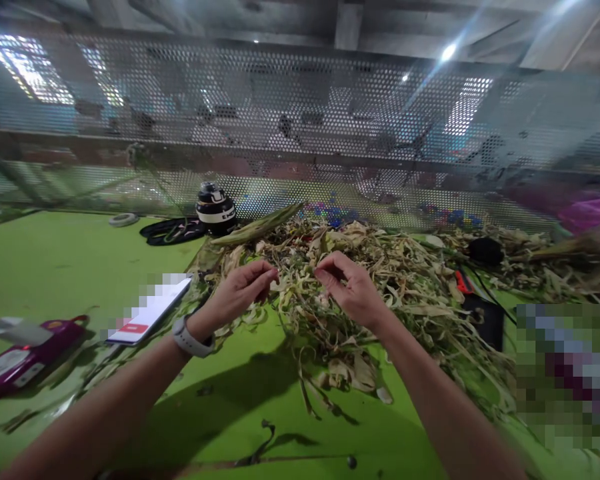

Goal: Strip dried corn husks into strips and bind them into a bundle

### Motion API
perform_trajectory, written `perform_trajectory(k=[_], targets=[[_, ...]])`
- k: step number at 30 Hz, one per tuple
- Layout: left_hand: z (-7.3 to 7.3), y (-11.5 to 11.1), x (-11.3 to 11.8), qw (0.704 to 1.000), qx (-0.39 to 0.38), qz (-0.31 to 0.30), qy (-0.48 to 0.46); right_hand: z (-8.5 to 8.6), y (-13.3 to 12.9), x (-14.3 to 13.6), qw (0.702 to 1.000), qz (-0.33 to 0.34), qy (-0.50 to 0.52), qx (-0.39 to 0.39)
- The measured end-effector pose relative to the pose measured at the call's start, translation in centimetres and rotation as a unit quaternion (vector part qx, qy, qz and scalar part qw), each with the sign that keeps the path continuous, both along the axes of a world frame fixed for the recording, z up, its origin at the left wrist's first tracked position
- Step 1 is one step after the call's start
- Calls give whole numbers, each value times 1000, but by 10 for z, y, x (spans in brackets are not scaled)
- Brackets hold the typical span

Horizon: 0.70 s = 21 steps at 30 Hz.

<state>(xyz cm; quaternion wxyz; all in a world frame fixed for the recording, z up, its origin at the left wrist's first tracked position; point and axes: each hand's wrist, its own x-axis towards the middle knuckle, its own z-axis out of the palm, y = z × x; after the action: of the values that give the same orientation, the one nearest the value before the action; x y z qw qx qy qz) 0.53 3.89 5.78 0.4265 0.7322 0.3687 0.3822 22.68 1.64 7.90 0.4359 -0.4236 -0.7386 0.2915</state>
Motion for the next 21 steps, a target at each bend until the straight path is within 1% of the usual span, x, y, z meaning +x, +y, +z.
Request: perform_trajectory(k=[3, 5, 7, 10, 13, 17, 19, 21], targets=[[-2, 7, -10, 998, 10, -7, 60, 4, 2, 6, 1000, -15, 15, 15], [1, 11, -16, 995, 31, 4, 95, 8, 2, 9, 999, -23, 17, 28], [5, 16, -24, 993, 44, 43, 99, 12, 2, 13, 998, -36, 18, 44], [13, 24, -37, 991, 44, 110, 59, 17, 2, 20, 995, -60, 28, 68], [19, 32, -50, 987, 34, 147, 47, 21, 4, 26, 993, -73, 39, 89], [21, 41, -62, 976, 51, 206, 49, 23, 6, 29, 991, -76, 40, 102], [20, 43, -62, 975, 65, 199, 72, 22, 7, 29, 992, -74, 39, 96], [15, 42, -56, 976, 81, 150, 135, 20, 8, 27, 993, -69, 35, 87]])
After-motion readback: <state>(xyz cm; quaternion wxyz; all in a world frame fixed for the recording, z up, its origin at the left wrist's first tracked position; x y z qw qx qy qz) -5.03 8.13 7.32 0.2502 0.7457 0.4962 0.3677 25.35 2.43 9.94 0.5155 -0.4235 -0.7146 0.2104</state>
